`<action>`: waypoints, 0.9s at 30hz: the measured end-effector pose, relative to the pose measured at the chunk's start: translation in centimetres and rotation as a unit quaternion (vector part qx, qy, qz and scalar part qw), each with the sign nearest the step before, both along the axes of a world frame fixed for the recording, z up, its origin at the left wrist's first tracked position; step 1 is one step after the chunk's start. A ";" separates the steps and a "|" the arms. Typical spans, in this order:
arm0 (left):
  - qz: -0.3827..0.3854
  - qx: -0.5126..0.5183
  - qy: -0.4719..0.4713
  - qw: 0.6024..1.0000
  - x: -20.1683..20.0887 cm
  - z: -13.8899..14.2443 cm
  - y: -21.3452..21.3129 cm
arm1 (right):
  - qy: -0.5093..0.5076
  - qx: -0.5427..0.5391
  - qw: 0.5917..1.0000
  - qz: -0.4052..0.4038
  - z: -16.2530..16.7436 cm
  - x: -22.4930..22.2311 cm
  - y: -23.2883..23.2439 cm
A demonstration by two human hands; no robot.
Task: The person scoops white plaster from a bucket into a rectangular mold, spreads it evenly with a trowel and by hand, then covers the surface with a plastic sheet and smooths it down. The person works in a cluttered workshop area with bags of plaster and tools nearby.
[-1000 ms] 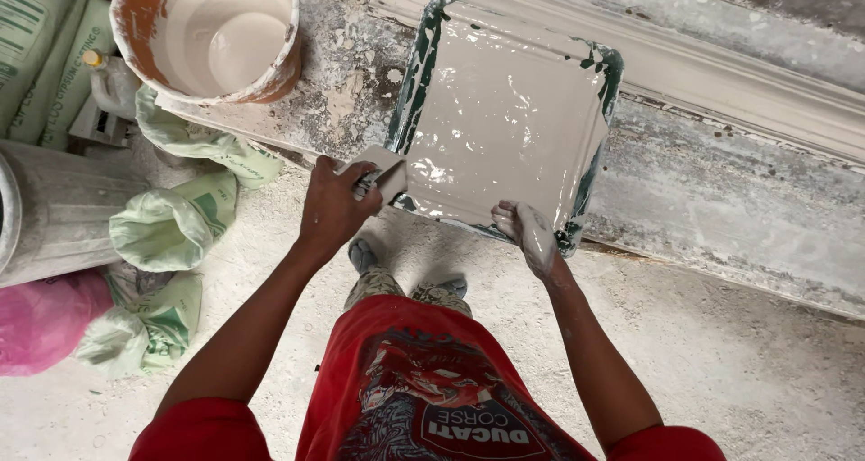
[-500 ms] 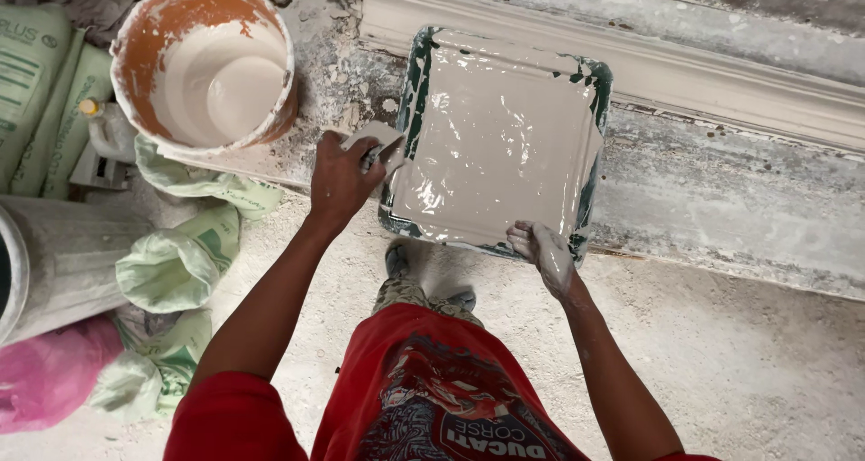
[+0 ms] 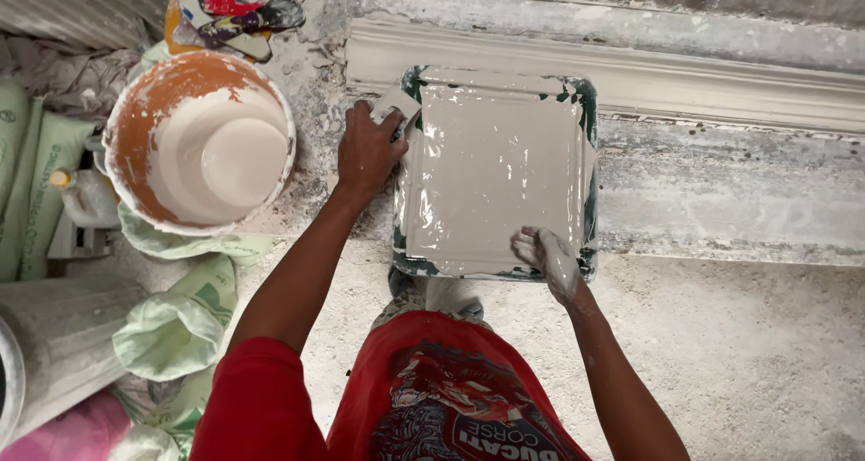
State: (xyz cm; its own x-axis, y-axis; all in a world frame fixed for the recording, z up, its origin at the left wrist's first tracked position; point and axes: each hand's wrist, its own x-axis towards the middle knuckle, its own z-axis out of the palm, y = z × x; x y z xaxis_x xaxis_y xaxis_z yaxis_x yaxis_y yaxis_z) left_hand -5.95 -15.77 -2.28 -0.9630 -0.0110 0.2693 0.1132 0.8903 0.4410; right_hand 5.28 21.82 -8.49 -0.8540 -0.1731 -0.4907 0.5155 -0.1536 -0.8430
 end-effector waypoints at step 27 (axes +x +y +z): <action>-0.138 -0.078 0.135 0.978 -8.5 -1.7 3.2 | 0.038 0.013 0.990 -0.137 -0.1 1.1 1.4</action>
